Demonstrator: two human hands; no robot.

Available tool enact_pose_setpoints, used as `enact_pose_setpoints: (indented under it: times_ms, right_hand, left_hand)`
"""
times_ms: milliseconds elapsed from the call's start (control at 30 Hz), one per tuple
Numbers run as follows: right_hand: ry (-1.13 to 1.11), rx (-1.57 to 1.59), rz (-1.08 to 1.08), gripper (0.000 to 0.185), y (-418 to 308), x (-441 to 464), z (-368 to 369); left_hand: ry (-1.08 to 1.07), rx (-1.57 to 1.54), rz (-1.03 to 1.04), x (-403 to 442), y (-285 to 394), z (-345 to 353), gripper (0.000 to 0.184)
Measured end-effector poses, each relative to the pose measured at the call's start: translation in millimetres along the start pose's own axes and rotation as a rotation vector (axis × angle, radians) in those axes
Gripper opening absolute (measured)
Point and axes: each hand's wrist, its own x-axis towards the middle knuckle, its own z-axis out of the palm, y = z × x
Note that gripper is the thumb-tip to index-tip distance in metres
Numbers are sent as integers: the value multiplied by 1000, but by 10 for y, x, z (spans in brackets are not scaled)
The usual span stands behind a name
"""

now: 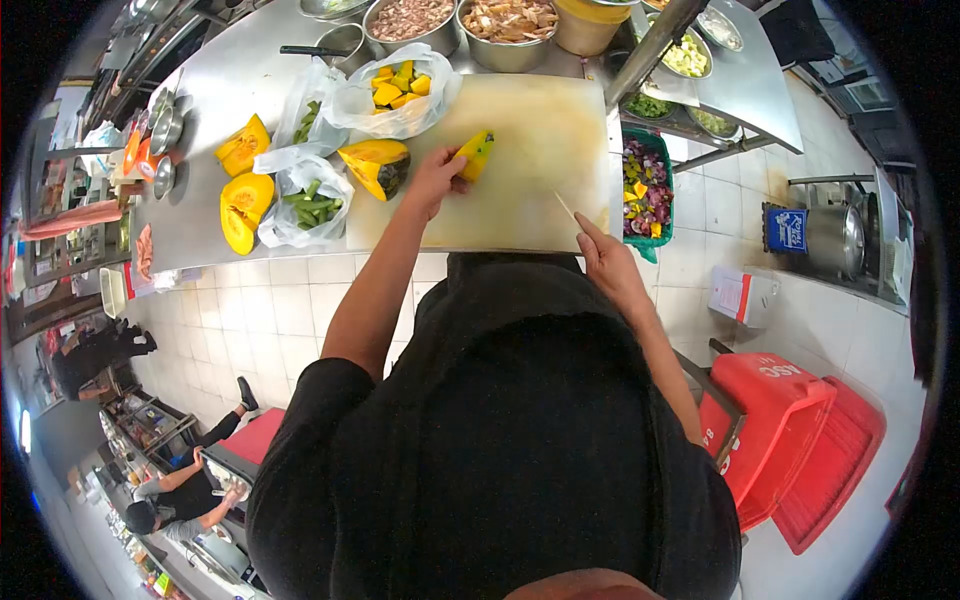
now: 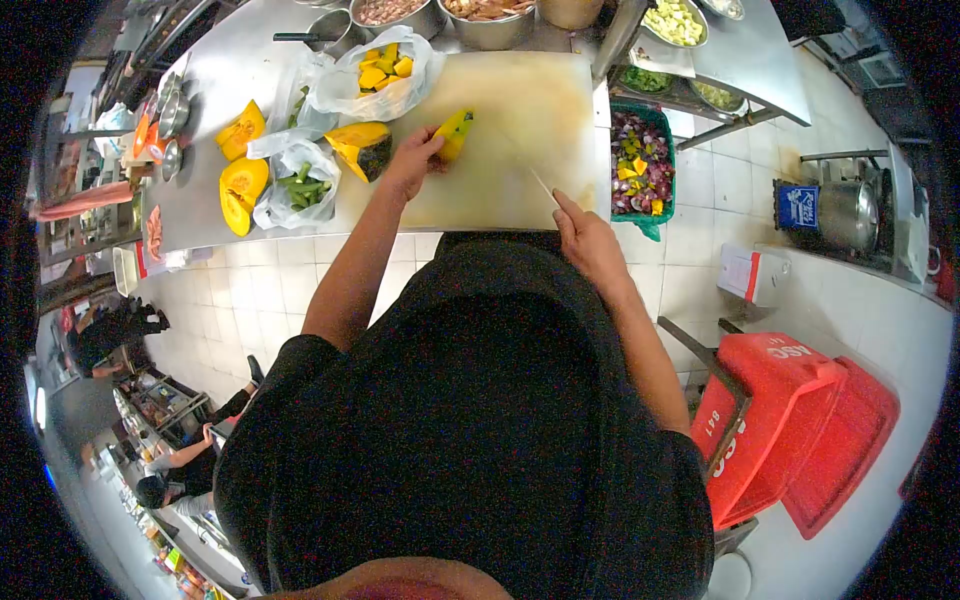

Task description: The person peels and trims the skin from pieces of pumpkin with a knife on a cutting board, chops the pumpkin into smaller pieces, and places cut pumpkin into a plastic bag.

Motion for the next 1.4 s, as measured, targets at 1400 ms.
enact_pose_setpoints:
  times_ms: [1400]
  right_hand:
    - [-76, -318, -77, 40, -522, 675, 121]
  left_hand:
    - [323, 723, 337, -124, 4, 449, 53]
